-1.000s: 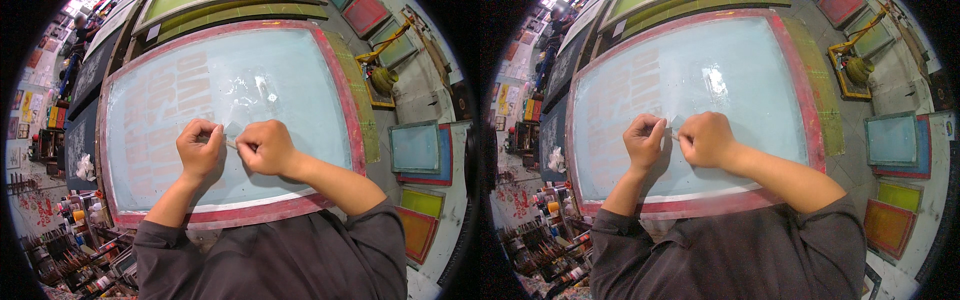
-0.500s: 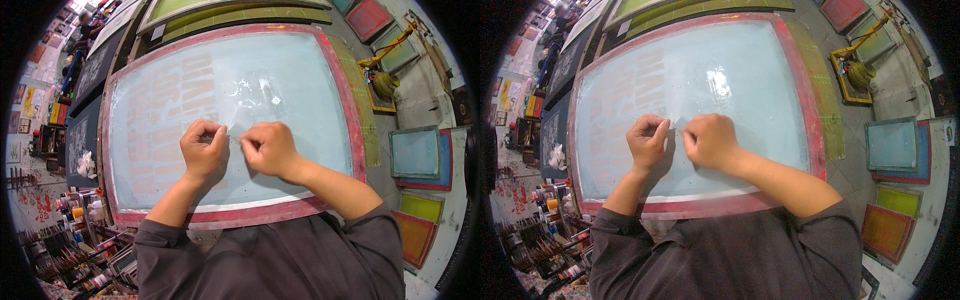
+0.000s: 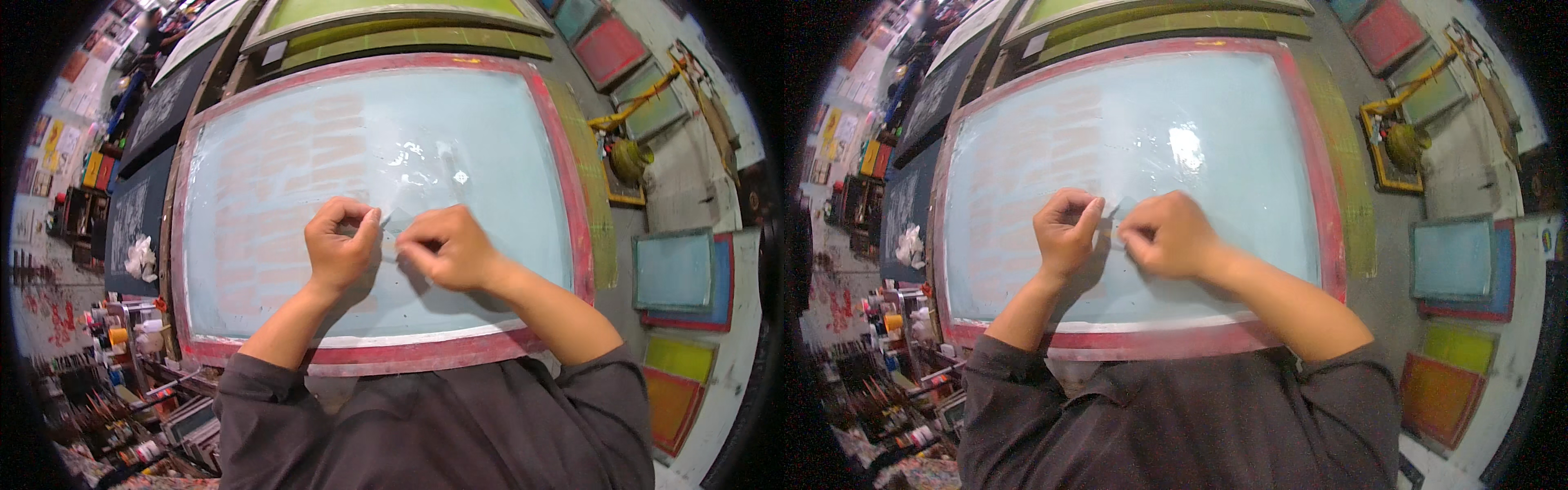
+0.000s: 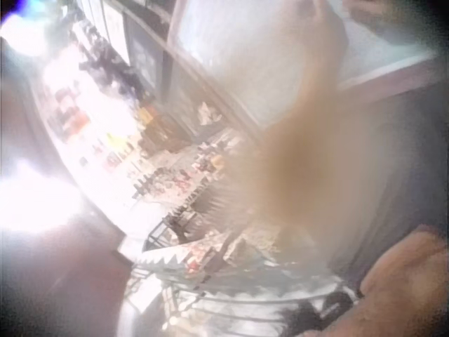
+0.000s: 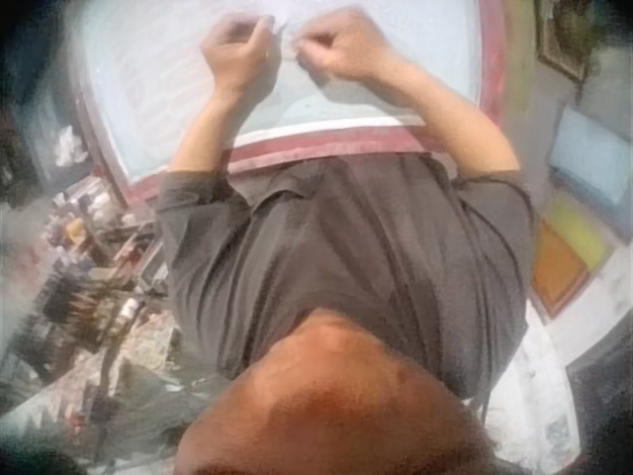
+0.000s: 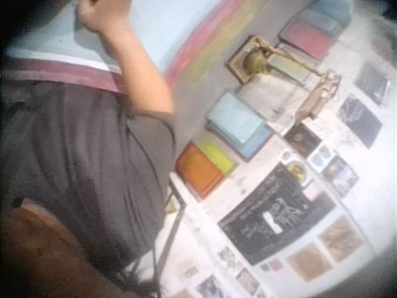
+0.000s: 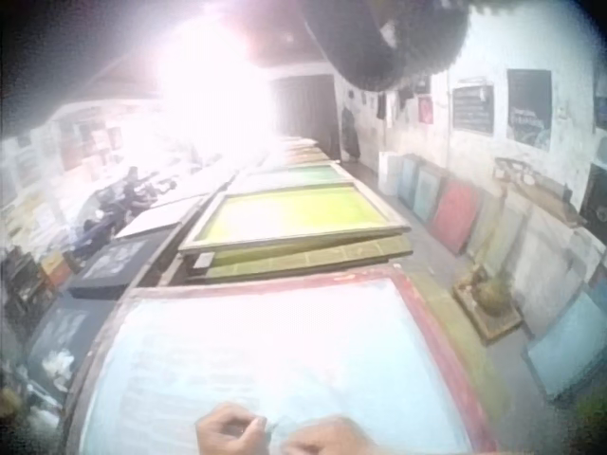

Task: The person performs screen printing by applying ink to a screen, using a squeegee to spread the ink, and scraping the surface with a small tool. They repeatedly wipe the screen with a cloth and use a brush to clean or adjust the ink pattern.

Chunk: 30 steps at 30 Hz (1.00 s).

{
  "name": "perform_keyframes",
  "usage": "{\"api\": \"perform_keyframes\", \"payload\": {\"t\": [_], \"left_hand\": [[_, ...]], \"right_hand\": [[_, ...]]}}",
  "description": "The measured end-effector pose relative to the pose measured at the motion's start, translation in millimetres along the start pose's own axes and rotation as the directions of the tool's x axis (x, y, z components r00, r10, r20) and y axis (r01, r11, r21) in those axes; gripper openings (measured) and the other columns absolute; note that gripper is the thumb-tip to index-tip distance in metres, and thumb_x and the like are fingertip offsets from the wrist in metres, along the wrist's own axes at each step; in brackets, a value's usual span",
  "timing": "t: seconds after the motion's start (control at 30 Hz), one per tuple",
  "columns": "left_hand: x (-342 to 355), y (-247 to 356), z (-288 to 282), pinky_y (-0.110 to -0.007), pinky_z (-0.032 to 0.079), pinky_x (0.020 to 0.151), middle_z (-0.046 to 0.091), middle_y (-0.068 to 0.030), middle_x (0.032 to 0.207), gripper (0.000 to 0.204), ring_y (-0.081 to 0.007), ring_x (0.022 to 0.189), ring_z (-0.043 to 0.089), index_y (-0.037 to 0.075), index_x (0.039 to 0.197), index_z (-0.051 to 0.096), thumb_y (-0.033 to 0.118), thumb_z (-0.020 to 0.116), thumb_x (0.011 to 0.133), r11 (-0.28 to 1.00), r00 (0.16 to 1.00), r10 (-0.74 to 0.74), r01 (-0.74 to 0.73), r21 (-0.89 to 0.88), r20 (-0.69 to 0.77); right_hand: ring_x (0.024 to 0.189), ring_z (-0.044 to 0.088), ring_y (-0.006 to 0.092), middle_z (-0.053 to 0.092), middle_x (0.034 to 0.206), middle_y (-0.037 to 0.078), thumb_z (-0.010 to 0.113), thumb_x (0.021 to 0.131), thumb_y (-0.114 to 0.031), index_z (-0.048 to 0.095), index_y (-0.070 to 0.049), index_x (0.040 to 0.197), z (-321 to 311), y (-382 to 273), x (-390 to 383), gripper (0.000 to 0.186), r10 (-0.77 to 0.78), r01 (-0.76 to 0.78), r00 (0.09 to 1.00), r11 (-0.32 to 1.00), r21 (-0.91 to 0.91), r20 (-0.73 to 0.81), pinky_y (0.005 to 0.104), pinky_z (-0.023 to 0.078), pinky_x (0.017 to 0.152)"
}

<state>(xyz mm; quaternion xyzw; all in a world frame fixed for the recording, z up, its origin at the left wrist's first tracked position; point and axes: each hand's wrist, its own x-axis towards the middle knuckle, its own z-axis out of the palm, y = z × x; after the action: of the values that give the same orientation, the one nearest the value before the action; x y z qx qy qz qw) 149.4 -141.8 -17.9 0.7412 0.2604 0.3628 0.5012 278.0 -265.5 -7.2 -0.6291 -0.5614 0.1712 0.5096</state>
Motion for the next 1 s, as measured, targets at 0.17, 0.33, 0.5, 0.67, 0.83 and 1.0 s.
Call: {"api": "perform_keyframes", "payload": {"t": [0.17, 0.33, 0.5, 0.67, 0.83, 1.0], "left_hand": [[5, 2, -2, -0.029, 0.046, 0.061, 0.06, -0.01, 0.071, 0.006, -0.0179, 0.066, 0.058, 0.002, 0.07, 0.062, 0.006, 0.067, 0.072, 0.99, 0.992, 0.125, -0.125, 0.072, -0.002], [9, 19, -10, -0.031, 0.048, 0.066, 0.062, -0.0103, 0.074, 0.009, -0.0202, 0.07, 0.06, 0.002, 0.077, 0.064, 0.011, 0.067, 0.076, 0.99, 0.988, 0.122, -0.115, -0.08, 0.09], [2, 62, -92, -0.028, 0.047, 0.068, 0.062, -0.0071, 0.076, 0.008, -0.0111, 0.071, 0.057, 0.002, 0.082, 0.06, 0.009, 0.064, 0.081, 0.993, 0.998, -0.01, 0.016, -0.117, 0.057], [-3, 53, -234, -0.026, 0.05, 0.074, 0.066, -0.0043, 0.083, 0.007, -0.0106, 0.078, 0.062, 0.002, 0.087, 0.065, 0.007, 0.062, 0.084, 0.999, 0.926, 0.023, -0.011, 0.035, -0.378], [1, -18, -413, -0.027, 0.049, 0.061, 0.067, -0.0041, 0.072, 0.011, -0.0119, 0.066, 0.063, 0.002, 0.084, 0.067, 0.012, 0.064, 0.08, 0.969, 0.519, 0.174, 0.062, 0.24, -0.837], [27, -85, -497, -0.041, 0.049, 0.069, 0.067, -0.0104, 0.082, 0.011, -0.028, 0.076, 0.064, 0.009, 0.082, 0.066, 0.015, 0.058, 0.078, 0.521, 0.524, 0.38, 0.56, 0.645, -0.762]], "right_hand": [[0.059, 0.058, 0.0241, 0.061, 0.066, 0.013, 0.063, 0.077, -0.009, 0.069, -0.003, 0.079, -21, 9, 29, 0.009, 0.083, -0.153, 0.953, 0.961, -0.229, -0.291, 0.0325, 0.045, 0.056], [0.077, 0.058, 0.0298, 0.058, 0.087, 0.014, 0.068, 0.072, -0.011, 0.064, -0.002, 0.095, -31, 13, 32, 0.025, -0.008, -0.009, 1.0, 0.799, -0.601, -0.025, 0.0382, 0.046, 0.068], [0.08, 0.056, 0.0274, 0.056, 0.089, 0.013, 0.069, 0.071, -0.006, 0.061, -0.001, 0.097, -29, 13, 37, 0.028, 0.014, 0.02, 0.998, 0.827, -0.563, 0.056, 0.0357, 0.045, 0.071], [0.082, 0.055, 0.0211, 0.056, 0.093, 0.01, 0.068, 0.074, -0.006, 0.061, -0.001, 0.098, -31, 6, 51, 0.025, 0.005, -0.017, 1.0, 0.876, -0.481, -0.026, 0.034, 0.044, 0.072], [0.086, 0.055, 0.0181, 0.057, 0.1, 0.007, 0.065, 0.08, -0.01, 0.06, -0.003, 0.101, -40, -14, 66, 0.022, 0.008, -0.118, 0.978, 0.845, -0.522, -0.209, 0.0311, 0.043, 0.074], [0.09, 0.053, 0.0136, 0.057, 0.101, 0.003, 0.058, 0.088, -0.01, 0.06, -0.002, 0.102, -60, -19, 68, 0.016, -0.064, -0.117, 0.928, 0.886, -0.449, -0.368, 0.0263, 0.04, 0.074]]}}
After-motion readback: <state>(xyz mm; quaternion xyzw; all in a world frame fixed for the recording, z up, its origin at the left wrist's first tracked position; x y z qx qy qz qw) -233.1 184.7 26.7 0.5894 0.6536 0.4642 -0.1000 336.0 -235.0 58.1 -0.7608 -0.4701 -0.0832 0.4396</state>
